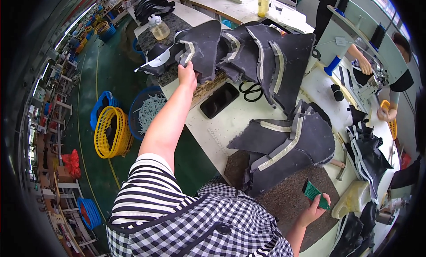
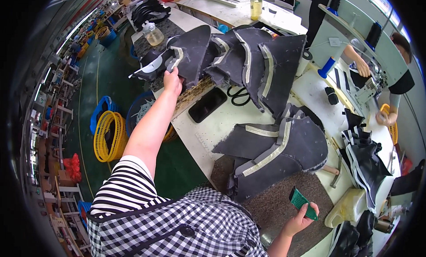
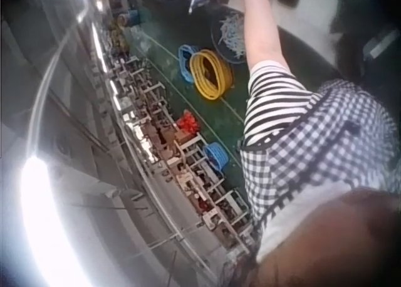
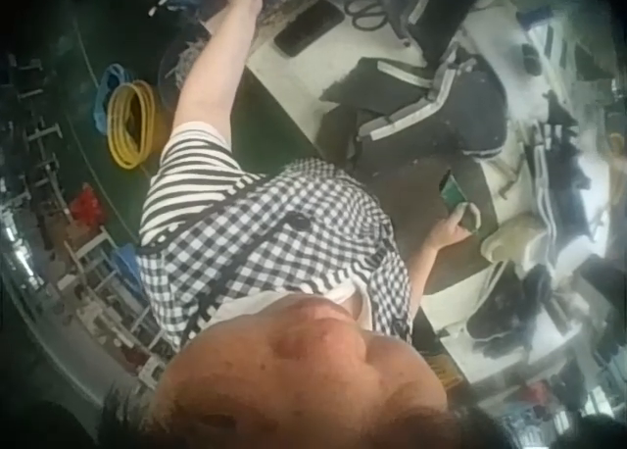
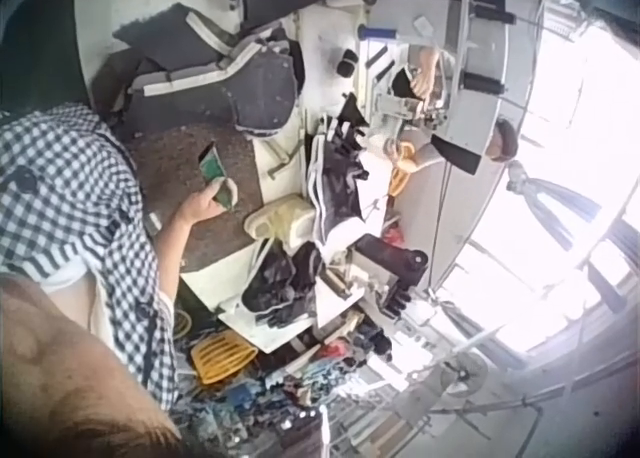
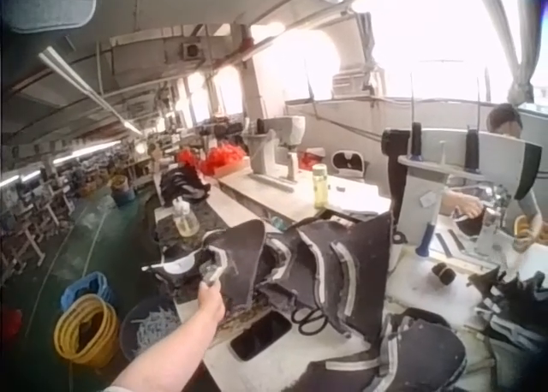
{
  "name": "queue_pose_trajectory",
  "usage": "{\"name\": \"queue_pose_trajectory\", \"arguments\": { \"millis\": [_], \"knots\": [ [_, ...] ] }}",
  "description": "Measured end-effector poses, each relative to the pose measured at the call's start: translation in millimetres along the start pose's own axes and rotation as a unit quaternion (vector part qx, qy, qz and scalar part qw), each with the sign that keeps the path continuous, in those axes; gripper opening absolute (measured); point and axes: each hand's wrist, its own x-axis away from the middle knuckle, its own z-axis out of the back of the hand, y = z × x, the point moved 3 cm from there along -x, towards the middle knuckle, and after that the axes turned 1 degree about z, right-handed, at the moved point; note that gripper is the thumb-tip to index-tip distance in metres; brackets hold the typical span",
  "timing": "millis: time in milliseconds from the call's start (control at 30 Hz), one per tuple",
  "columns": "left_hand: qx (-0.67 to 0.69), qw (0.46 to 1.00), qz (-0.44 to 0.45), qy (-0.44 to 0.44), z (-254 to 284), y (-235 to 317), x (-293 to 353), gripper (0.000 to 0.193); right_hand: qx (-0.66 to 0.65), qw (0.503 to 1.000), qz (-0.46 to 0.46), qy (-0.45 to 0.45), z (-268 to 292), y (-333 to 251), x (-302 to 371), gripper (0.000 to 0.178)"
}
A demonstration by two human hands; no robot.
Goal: Assembling and gluing shoe components in a manufacturing facility.
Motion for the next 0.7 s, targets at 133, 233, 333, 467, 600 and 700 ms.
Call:
{"name": "queue_pose_trajectory", "arguments": {
  "millis": [133, 233, 333, 467, 600, 700],
  "knots": [
    [-0.08, 0.994, 0.051, -0.051, -2.9, -6.3, 15.4, 0.029, 0.042, 0.999, 0.028, 0.006, 22.7, 12.3, 0.1, 0.021],
    [0.028, 0.98, 0.175, -0.091, 8.1, -16.4, 66.0, 0.051, 0.079, 0.992, 0.062, 0.08, 56.2, -8.8, -14.7, 0.018],
    [-0.139, 0.971, 0.107, -0.162, 6.5, -24.5, 154.8, 0.022, 0.097, 0.956, 0.07, 0.267, 134.7, -18.4, -38.5, 0.019],
    [-0.287, 0.862, 0.089, -0.408, -9.1, -43.7, 261.3, 0.031, 0.252, 0.915, 0.073, 0.306, 211.5, -9.0, -61.4, 0.022],
    [-0.48, 0.68, -0.125, -0.54, -63.5, -82.1, 334.4, 0.039, 0.241, 0.927, 0.082, 0.276, 230.1, 20.1, -83.7, 0.019],
    [-0.655, 0.479, -0.167, -0.56, -88.0, -98.8, 364.9, 0.091, 0.265, 0.939, 0.006, 0.221, 224.1, 46.1, -99.6, 0.019]
  ]
}}
